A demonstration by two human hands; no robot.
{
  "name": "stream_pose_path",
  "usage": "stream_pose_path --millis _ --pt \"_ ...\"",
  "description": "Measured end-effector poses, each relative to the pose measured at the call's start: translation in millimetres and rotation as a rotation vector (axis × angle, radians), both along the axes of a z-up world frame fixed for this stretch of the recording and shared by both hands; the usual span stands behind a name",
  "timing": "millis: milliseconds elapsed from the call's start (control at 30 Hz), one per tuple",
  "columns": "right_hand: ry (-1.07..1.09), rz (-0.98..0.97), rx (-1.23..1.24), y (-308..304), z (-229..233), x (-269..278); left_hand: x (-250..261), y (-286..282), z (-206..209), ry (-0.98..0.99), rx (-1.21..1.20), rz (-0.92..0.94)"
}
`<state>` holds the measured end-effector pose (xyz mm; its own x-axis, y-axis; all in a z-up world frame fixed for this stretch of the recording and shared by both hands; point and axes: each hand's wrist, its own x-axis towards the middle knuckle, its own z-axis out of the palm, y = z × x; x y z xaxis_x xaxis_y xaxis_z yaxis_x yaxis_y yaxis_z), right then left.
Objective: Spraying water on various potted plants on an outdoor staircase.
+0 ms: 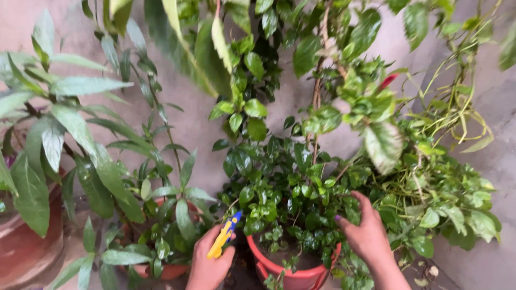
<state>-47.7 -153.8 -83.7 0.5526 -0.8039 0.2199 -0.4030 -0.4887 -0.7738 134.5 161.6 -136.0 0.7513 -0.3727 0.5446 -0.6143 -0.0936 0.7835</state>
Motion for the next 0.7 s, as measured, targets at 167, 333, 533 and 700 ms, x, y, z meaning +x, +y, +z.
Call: stream_pose_path --millis 167,333,533,700 --pt "0.044 -0.004 0.023 12.9 12.9 0.3 -4.0 -3.3 -6.4 0.084 -0.007 0.037" --pt "0.064 -0.006 0.036 12.5 11.5 0.7 7.6 -4.2 -3.8 0.161 -0.024 0.065" --pt "0.011 0.002 0.158 19.4 13.0 -1.7 20.6 -1.6 -7.0 0.227 -0.031 0.122" --pt "0.125 0.023 -0.012 25.8 16.8 -9.7 13.7 -4.9 -8.1 0.226 -0.002 0.104"
